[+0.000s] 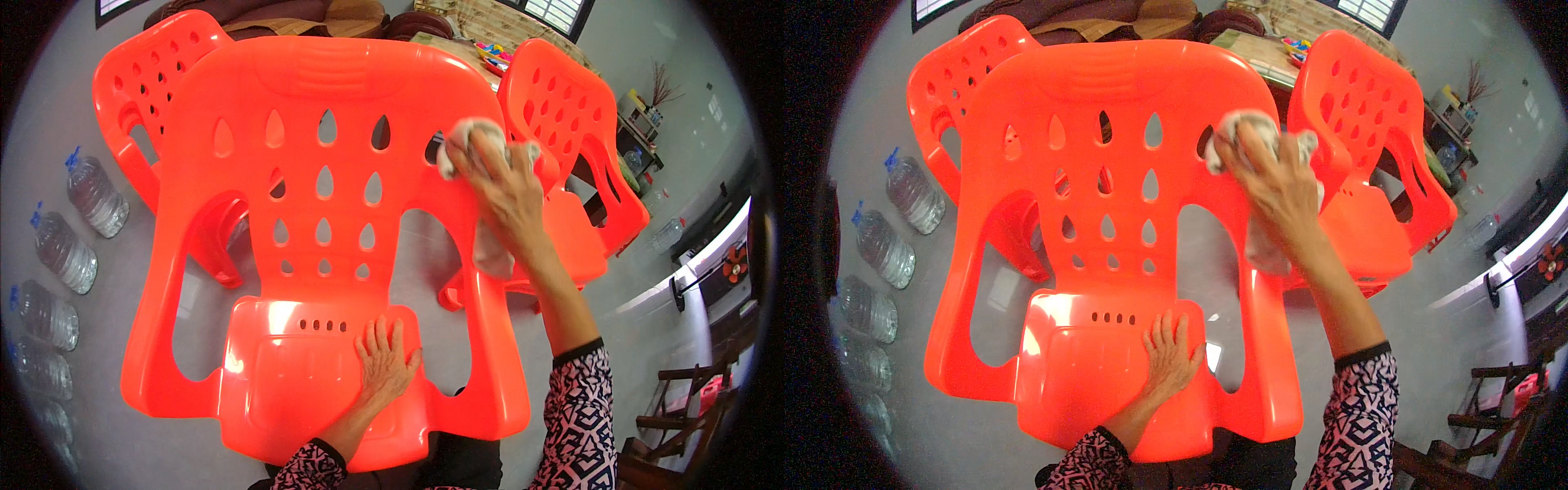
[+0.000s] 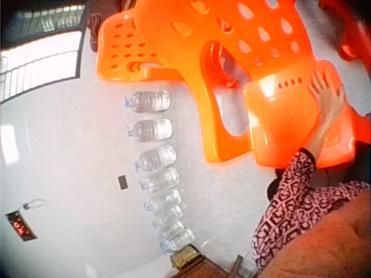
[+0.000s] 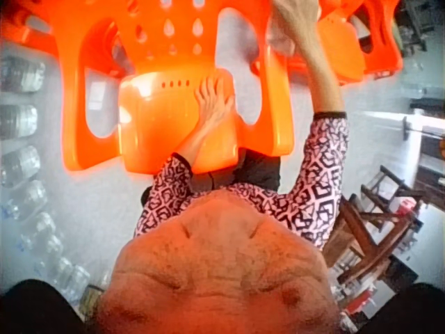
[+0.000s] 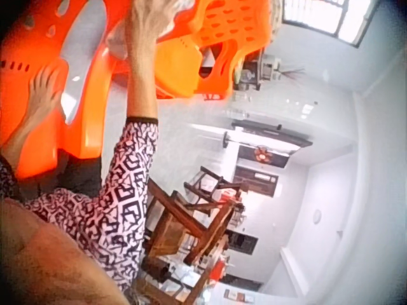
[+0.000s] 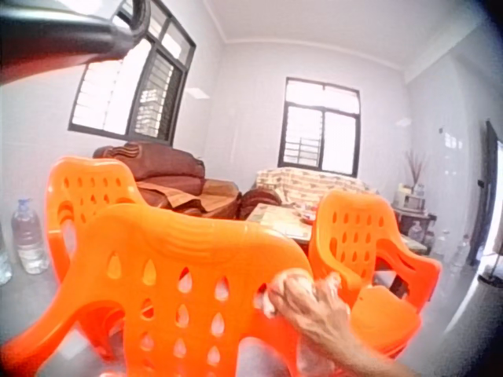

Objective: The person wipes the surfaces of red plastic chairs using a white cloth. They clean the seat, backrest, and armrests of multiple chairs, moving from one chair to another while sitting on the floor.

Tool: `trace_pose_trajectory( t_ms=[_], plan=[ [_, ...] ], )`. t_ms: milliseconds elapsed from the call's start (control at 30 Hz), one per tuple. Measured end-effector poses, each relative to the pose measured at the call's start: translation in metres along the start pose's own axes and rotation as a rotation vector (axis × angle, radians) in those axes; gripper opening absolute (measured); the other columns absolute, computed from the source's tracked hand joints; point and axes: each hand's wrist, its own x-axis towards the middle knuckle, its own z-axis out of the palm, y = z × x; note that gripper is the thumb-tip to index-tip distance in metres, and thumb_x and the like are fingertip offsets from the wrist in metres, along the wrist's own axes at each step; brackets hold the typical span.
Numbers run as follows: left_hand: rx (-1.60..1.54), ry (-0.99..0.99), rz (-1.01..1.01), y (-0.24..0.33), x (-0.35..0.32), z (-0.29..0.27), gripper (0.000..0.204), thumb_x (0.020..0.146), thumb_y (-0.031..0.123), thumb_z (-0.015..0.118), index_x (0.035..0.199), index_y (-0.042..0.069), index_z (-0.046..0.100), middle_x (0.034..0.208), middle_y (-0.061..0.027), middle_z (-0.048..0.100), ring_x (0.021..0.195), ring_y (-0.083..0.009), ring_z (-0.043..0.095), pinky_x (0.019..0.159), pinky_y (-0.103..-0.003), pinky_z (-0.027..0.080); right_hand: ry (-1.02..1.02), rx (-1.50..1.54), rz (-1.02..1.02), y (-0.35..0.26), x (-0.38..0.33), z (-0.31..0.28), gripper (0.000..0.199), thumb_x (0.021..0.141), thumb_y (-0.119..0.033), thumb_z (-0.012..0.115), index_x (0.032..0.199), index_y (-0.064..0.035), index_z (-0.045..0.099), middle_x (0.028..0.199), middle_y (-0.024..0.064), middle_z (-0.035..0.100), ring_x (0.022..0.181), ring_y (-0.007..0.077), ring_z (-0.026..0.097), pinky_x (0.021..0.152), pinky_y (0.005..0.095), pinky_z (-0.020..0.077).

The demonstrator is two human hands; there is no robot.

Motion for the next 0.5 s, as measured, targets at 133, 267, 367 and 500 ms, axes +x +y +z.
trace_pose_trajectory(
  t_ms=[133,267,367,500],
  plan=[
    [0.027,0.024,0.018,0.003,0.0,0.0,0.074,0.087,0.045,0.059,0.139,-0.002,0.036,0.144,-0.0288,0.029,0.135,-0.0435,0.024,0.104,-0.063,0.02,-0.09,0.087,-0.026,-0.006,-0.034,-0.016,0.047,0.078,-0.015,0.059,0.123,-0.0284,0.061,0.124,-0.007,0.05,0.087,0.0225,0.051,0.064,0.0278,0.0521],
    [0.02,0.008,0.014,0.004,-0.001,0.0,0.072,0.087,0.044,0.058,0.139,-0.002,0.037,0.144,-0.0283,0.029,0.135,-0.0436,0.024,0.104,-0.063,0.019,0.008,-0.099,0.068,-0.014,0.006,-0.001,0.045,0.077,-0.017,0.06,0.121,-0.0265,0.059,0.117,-0.0066,0.05,0.084,0.0206,0.051,0.062,0.0285,0.0522],
    [0.0,0.005,0.025,0.008,0.002,0.0,0.07,0.087,0.041,0.059,0.138,-0.001,0.037,0.144,-0.0278,0.027,0.135,-0.0434,0.024,0.105,-0.063,0.019,0.077,-0.116,0.136,-0.02,0.04,0.008,0.044,0.077,-0.017,0.06,0.12,-0.0257,0.06,0.114,-0.0069,0.05,0.083,0.02,0.05,0.062,0.028,0.0515],
    [0.024,0.019,0.028,0.004,0.001,-0.003,0.07,0.087,0.041,0.059,0.139,-0.001,0.036,0.144,-0.0269,0.027,0.135,-0.043,0.024,0.105,-0.063,0.018,0.047,-0.116,0.101,-0.023,0.026,0.007,0.042,0.078,-0.018,0.06,0.119,-0.0253,0.061,0.115,-0.0065,0.05,0.084,0.0209,0.05,0.063,0.0267,0.051]
  ],
)
